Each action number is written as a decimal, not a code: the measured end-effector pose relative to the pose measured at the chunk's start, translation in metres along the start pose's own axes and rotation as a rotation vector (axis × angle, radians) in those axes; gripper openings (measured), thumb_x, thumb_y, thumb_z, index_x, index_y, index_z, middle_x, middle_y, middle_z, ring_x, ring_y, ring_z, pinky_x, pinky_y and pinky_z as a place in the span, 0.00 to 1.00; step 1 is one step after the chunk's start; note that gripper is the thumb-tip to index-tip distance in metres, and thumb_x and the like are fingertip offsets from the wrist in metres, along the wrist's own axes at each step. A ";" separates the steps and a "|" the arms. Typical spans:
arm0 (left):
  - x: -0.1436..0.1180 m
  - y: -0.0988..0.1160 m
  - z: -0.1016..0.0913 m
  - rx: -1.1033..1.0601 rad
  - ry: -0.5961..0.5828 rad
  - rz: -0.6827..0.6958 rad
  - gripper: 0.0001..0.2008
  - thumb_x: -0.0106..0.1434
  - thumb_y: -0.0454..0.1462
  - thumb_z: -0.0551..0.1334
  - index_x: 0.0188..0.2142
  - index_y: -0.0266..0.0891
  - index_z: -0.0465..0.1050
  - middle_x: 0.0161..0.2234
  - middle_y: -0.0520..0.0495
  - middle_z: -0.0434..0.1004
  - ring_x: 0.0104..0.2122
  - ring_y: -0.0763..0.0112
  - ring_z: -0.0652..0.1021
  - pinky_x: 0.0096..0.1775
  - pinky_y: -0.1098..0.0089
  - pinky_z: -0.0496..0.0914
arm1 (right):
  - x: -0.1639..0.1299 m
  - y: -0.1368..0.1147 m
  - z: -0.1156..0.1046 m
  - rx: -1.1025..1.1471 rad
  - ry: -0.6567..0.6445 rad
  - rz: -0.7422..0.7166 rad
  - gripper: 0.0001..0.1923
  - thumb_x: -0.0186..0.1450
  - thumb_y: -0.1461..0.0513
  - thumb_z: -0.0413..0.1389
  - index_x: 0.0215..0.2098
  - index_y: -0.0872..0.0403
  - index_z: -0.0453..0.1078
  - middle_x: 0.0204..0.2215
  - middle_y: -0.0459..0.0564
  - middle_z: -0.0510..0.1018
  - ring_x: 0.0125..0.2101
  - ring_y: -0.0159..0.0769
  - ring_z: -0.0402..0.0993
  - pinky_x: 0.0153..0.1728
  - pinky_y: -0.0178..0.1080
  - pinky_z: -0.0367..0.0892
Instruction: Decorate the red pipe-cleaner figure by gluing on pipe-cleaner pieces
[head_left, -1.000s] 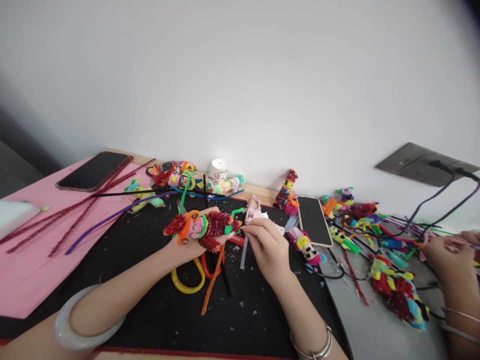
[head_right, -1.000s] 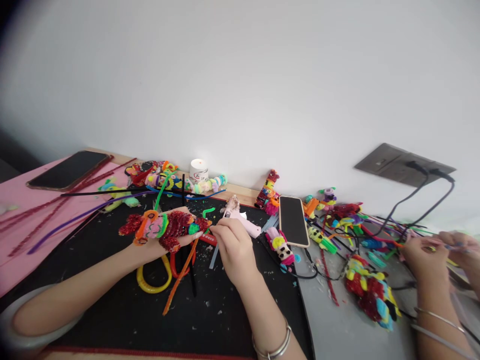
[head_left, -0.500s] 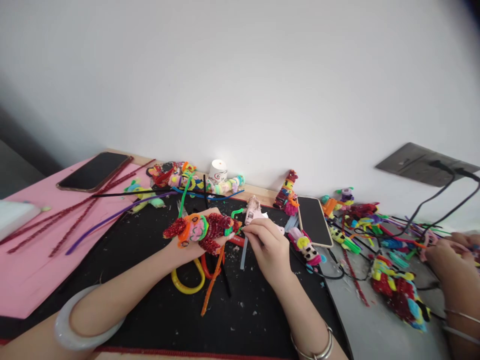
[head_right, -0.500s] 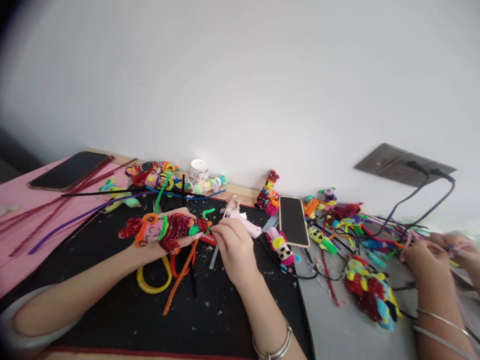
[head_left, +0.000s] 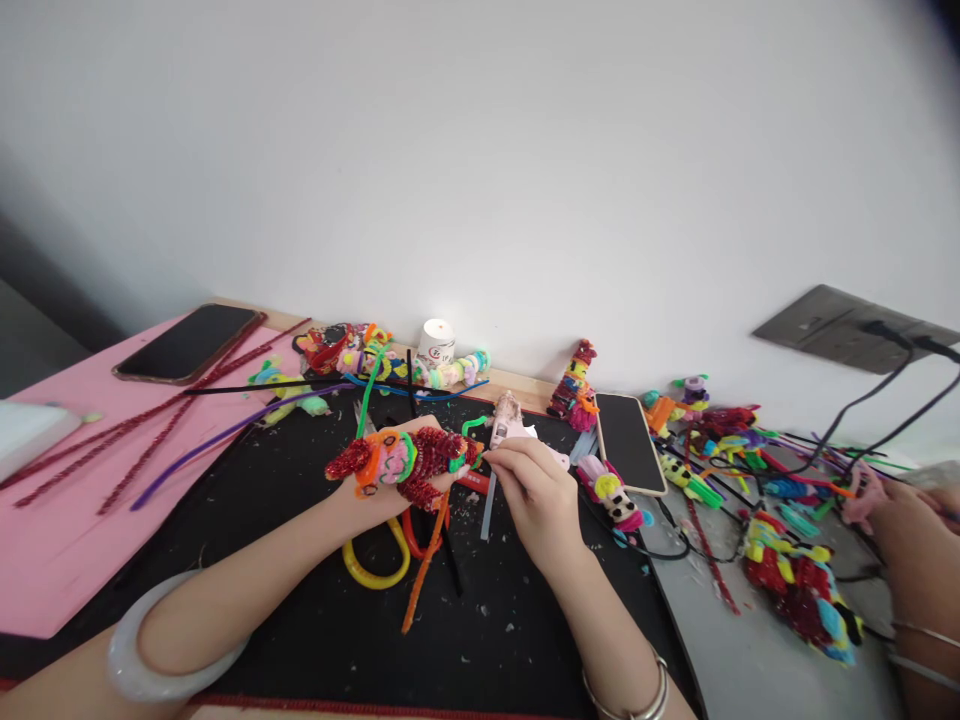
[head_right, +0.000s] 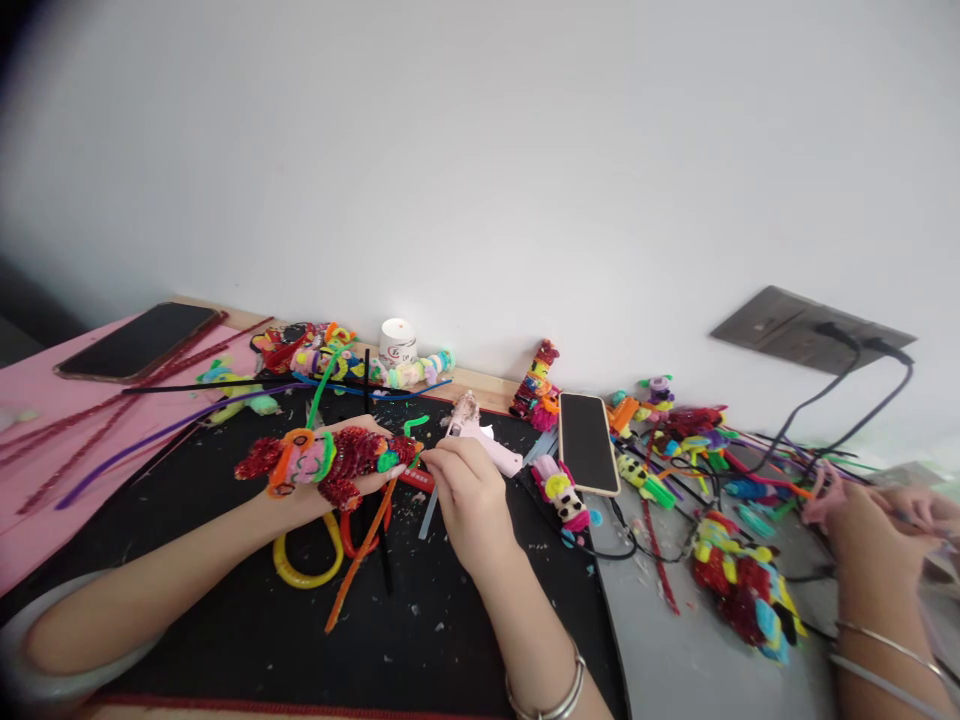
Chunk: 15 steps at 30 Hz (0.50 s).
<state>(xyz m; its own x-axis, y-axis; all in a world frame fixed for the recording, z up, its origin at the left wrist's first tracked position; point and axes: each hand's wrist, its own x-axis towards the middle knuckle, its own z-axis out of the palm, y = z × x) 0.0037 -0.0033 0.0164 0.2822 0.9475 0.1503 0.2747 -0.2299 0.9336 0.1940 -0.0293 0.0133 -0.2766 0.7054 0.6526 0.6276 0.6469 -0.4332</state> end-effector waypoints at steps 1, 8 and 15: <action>0.000 0.001 0.000 -0.014 0.003 -0.002 0.08 0.51 0.38 0.64 0.26 0.41 0.65 0.26 0.50 0.73 0.27 0.66 0.73 0.30 0.66 0.68 | 0.000 0.000 0.000 -0.005 -0.002 -0.002 0.09 0.67 0.69 0.51 0.38 0.53 0.73 0.35 0.53 0.76 0.37 0.36 0.74 0.40 0.40 0.71; 0.002 -0.006 0.000 -0.045 0.004 0.011 0.07 0.49 0.35 0.65 0.26 0.41 0.65 0.25 0.51 0.73 0.26 0.66 0.74 0.29 0.66 0.69 | 0.001 -0.001 0.000 0.001 -0.024 0.022 0.09 0.66 0.69 0.51 0.38 0.53 0.73 0.35 0.53 0.76 0.38 0.36 0.74 0.40 0.40 0.71; 0.001 -0.015 0.005 0.076 0.051 0.130 0.05 0.52 0.36 0.64 0.27 0.39 0.70 0.26 0.49 0.76 0.27 0.67 0.74 0.29 0.68 0.69 | 0.005 -0.003 0.001 0.137 0.022 0.190 0.07 0.62 0.69 0.55 0.31 0.53 0.73 0.30 0.50 0.77 0.31 0.35 0.74 0.33 0.37 0.70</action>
<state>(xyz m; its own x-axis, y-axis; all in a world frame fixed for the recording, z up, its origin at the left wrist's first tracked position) 0.0042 0.0001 0.0007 0.2733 0.9184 0.2861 0.3087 -0.3654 0.8782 0.1895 -0.0275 0.0172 -0.1463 0.8126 0.5641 0.5616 0.5377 -0.6289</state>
